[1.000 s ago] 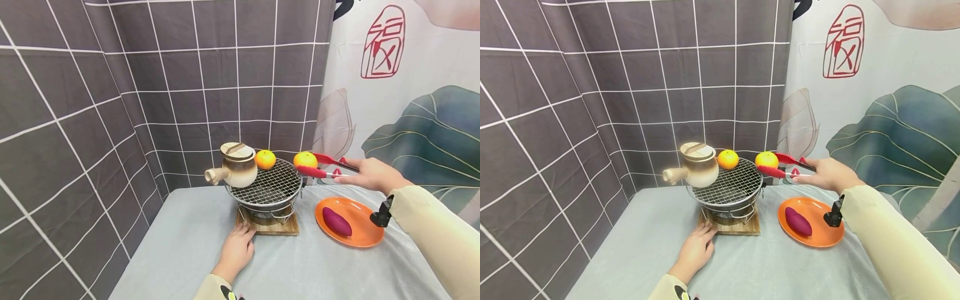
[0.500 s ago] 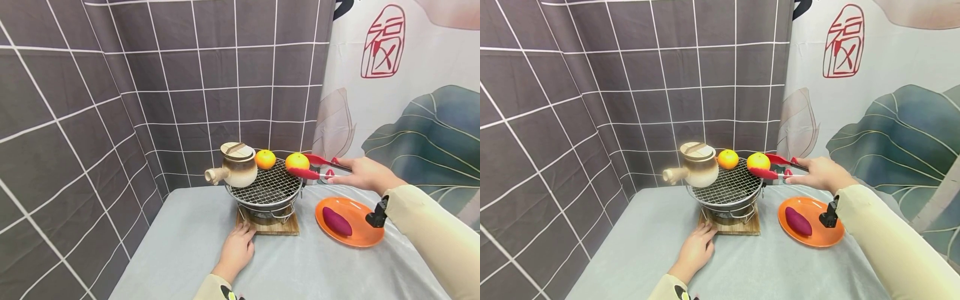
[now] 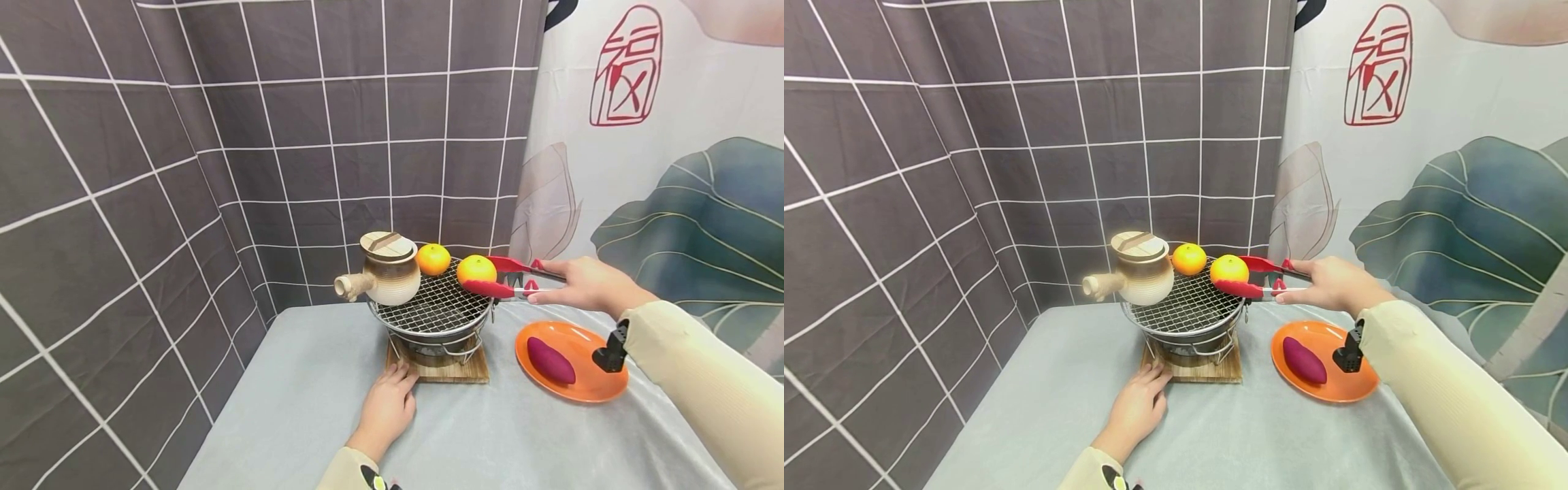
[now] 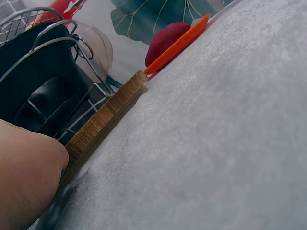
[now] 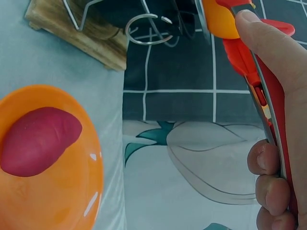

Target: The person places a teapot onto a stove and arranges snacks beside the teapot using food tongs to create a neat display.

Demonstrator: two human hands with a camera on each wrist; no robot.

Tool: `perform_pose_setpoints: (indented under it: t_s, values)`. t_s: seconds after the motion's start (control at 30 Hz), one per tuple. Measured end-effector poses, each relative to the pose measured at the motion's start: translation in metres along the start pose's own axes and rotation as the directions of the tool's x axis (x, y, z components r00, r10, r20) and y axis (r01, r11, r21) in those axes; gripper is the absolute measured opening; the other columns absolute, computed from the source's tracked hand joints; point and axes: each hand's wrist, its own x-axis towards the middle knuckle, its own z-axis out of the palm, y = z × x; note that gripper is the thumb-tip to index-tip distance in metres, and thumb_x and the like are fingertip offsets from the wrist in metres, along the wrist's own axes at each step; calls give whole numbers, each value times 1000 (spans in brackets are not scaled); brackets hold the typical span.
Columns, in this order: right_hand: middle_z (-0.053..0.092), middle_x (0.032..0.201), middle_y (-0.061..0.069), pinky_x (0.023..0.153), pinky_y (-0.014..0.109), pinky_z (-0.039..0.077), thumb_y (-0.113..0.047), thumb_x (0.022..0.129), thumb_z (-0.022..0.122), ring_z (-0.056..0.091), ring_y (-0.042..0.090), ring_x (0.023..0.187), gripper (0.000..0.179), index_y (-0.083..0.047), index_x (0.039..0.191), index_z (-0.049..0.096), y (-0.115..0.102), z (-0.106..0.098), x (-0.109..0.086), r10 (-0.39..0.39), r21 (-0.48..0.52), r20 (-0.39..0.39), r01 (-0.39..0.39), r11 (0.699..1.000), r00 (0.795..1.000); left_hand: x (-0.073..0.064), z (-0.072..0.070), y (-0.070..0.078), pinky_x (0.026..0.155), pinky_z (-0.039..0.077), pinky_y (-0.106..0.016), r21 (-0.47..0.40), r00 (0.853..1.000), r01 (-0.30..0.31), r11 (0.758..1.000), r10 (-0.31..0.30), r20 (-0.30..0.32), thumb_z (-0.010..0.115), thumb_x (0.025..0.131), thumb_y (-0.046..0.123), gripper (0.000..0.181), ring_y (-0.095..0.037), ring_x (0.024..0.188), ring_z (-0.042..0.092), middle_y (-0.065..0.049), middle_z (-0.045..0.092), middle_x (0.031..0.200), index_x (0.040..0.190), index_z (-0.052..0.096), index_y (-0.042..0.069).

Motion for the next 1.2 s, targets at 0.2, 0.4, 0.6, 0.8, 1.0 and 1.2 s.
perform_pose_setpoints:
  t_s: [0.2,0.4,0.6,0.8,1.0,1.2]
  values:
    - [63,129,30,76,60,58,-81,77,61,63,47,109,109,-1,149,47,-1,0,2,2,2,5,-2,1000,1000,0,-1,1,105,50,-43,7,1000,3,1000,-3,8,64,86,12,31,-31,121,65,-11,70,125,114,77,10]
    - [63,129,29,78,60,58,-78,78,63,64,47,108,106,1,148,47,-3,0,4,-6,3,5,6,1000,1000,1,-3,2,105,50,-44,-2,1000,10,1000,-10,17,64,86,11,32,-32,121,64,-12,70,126,115,77,9]
    - [62,130,29,81,62,57,-81,76,63,63,47,111,109,-1,148,48,-5,2,4,1,7,4,-1,1000,1000,1,-3,2,104,51,-44,-2,1000,11,1000,-11,25,64,86,11,32,-32,121,64,-12,70,126,116,76,9]
    - [63,129,30,78,61,58,-80,76,64,63,47,109,109,0,148,47,-5,3,4,0,4,1,0,1000,1000,1,-1,1,104,51,-45,-9,1000,21,1000,-21,23,63,87,11,32,-32,121,64,-12,70,127,116,76,9]
    - [64,126,30,76,59,59,-82,75,63,65,46,106,110,-1,149,47,-4,3,4,-2,1,-1,2,1000,1000,0,-1,0,105,50,-44,-9,1000,10,1000,-10,12,63,87,11,31,-32,120,65,-12,70,126,115,77,9]
    - [65,125,30,73,57,59,-81,74,65,65,45,106,111,-2,150,45,-6,3,4,2,2,2,-2,1000,1000,1,0,-1,105,50,-43,-10,1000,3,1000,-3,4,64,86,11,31,-31,120,65,-12,70,126,115,77,9]
